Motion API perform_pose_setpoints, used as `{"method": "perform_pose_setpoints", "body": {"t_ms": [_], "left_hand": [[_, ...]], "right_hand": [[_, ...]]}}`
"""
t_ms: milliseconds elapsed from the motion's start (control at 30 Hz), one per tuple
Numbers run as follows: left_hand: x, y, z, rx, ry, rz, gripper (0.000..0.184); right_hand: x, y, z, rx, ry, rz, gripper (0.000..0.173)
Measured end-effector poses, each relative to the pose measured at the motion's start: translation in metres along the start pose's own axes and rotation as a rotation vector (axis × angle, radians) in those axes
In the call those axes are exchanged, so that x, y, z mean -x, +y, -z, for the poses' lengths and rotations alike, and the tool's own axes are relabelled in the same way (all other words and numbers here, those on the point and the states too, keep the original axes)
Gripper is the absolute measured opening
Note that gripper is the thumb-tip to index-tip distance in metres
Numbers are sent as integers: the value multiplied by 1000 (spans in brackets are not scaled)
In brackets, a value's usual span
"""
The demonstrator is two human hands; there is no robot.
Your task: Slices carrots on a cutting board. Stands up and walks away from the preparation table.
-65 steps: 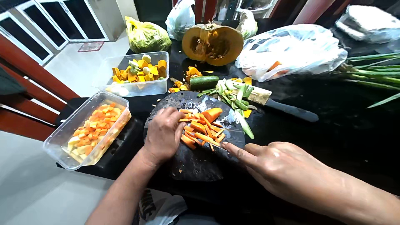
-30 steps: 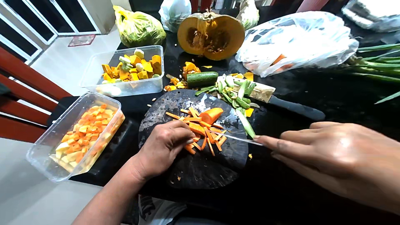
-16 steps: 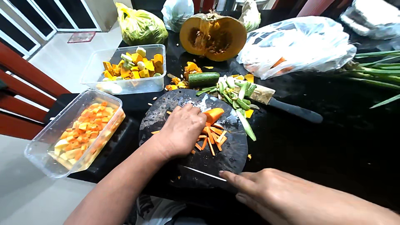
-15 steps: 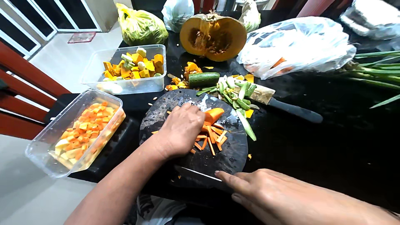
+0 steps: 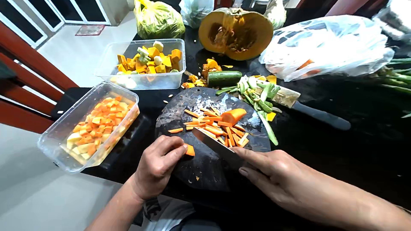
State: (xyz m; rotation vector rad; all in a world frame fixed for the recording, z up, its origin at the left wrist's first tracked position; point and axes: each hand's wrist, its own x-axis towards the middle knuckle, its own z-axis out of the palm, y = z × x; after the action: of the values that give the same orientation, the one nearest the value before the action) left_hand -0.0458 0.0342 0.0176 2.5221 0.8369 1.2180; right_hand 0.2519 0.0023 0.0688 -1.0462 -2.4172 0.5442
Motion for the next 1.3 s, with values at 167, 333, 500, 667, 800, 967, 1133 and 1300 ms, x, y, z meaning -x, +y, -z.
{"method": "perform_pose_setpoints", "body": {"t_ms": [167,333,500,667,800,967,1133,1300], "left_hand": [[11,0,-2,97,81,3,12],[12,-2,-4,115,119,-19,9],[13,-3,-5,104,123,-54,10],[14,-3,-7,53,133,-89,9],[14,-2,-7,26,140,-91,11],[14,-1,-9,2,153,-91,11],[13,-1,-9,-8,141,-92,11],[17,3,-2,63,78,-18,10]], "right_hand": [[-5,-15,-12,57,26,100,41],[-12,-21,-18,119,27,129,40],[-18,-20,-20,198,-27,157,41],[-20,-29,-18,372,-74,167,40],[-25,-34,-17,450,-108,191,39],[-32,-39,-22,504,-158,176,39],[-51,-31,-28,313,-235,158,41],[-28,-16,-19,-17,-247,43,40]]}}
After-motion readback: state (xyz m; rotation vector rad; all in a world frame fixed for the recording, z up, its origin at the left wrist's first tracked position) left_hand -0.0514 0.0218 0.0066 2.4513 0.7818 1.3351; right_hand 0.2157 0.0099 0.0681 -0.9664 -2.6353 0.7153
